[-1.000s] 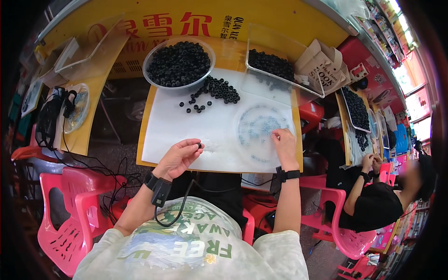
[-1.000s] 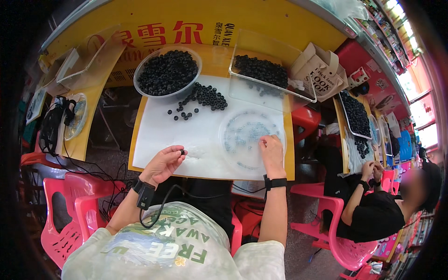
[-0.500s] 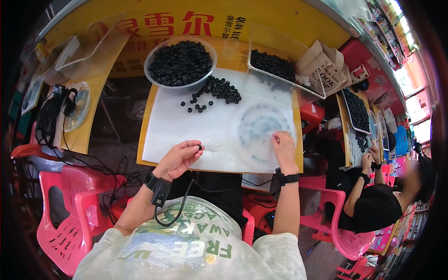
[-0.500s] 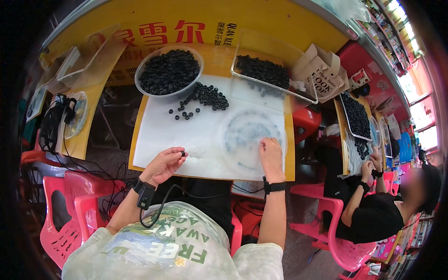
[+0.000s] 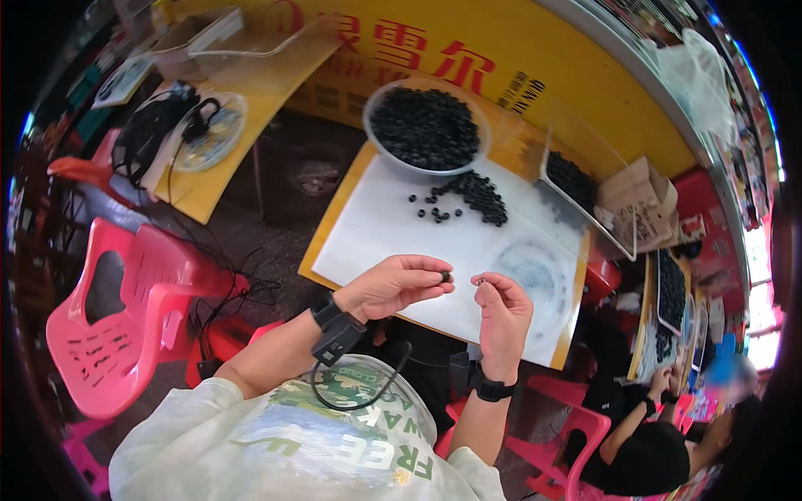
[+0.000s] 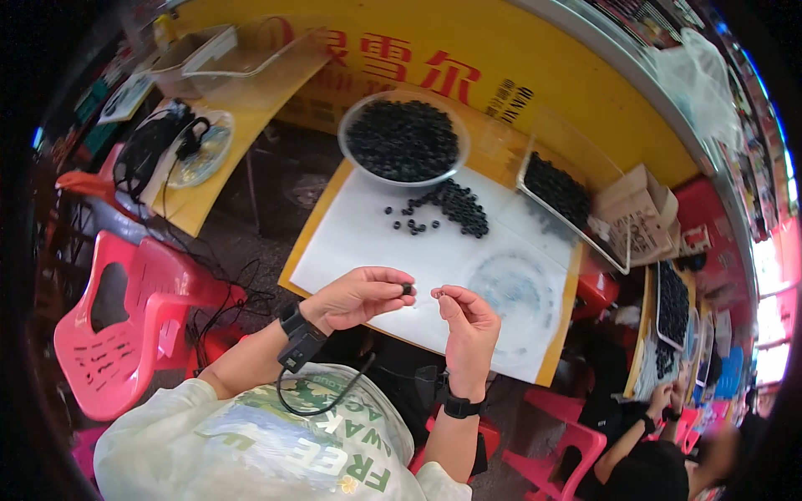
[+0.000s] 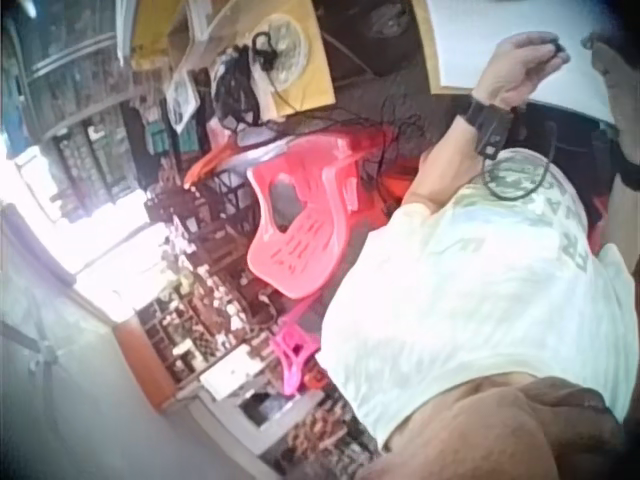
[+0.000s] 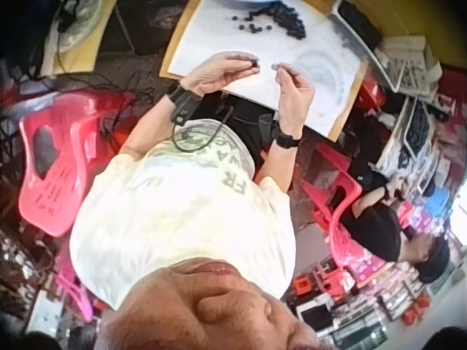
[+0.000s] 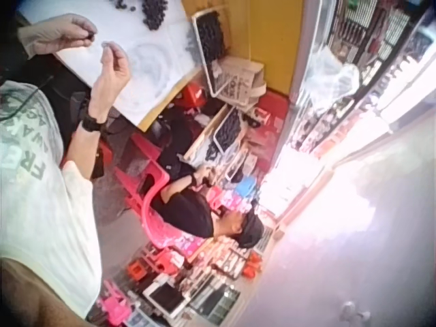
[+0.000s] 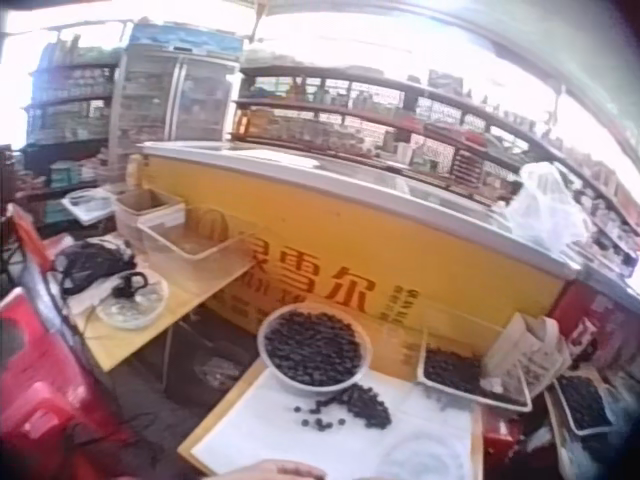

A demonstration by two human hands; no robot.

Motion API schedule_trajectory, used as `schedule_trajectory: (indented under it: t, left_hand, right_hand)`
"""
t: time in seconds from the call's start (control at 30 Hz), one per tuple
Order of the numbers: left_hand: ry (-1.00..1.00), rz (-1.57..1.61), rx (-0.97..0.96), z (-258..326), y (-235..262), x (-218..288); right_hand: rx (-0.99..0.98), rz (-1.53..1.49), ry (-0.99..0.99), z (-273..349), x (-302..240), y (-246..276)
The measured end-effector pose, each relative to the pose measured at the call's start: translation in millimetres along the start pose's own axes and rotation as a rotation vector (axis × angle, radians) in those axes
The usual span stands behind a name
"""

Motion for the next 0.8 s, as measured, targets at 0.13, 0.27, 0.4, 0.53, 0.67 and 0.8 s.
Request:
schedule_trajectory:
  t: [0.13, 0.27, 0.4, 0.53, 0.67, 0.8]
  left_hand:
    - [-0.056, -0.040, -0.026, 8.2, 5.0, 8.7]
    - [-0.073, -0.043, 0.003, 14.5, 13.9, 11.5]
    - [-0.098, 0.016, 0.037, 15.6, 21.1, 10.6]
    - [-0.078, 0.072, 0.049, 11.4, 27.3, 3.9]
    - [-0.080, 0.087, 0.071, 10.3, 32.5, 0.6]
    - [-0.100, 0.107, 0.118, 8.8, 40.4, -0.4]
  right_hand:
    - [0.020, 0.219, 0.046, -1.4, 2.8, -32.4]
    - [-0.014, 0.517, 0.169, -0.8, -2.8, -52.9]
    - [-0.002, 0.722, 0.328, 4.1, -14.9, -70.9]
    - [0.025, 0.736, 0.372, 7.4, -12.1, -73.3]
    - [0.008, 0.853, 0.443, 9.4, -10.9, -78.3]
    - [-0.048, 1.007, 0.529, 15.3, -3.2, -88.6]
Point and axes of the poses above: each hand's wrist, its own z-axis away from the middle knuckle, its own y-axis out of the back of the hand, x = y × z, the point moved 9 cm from there along -z, towards the middle knuckle, and after that the axes turned 3 degrees about -x, right-handed, at the moved point
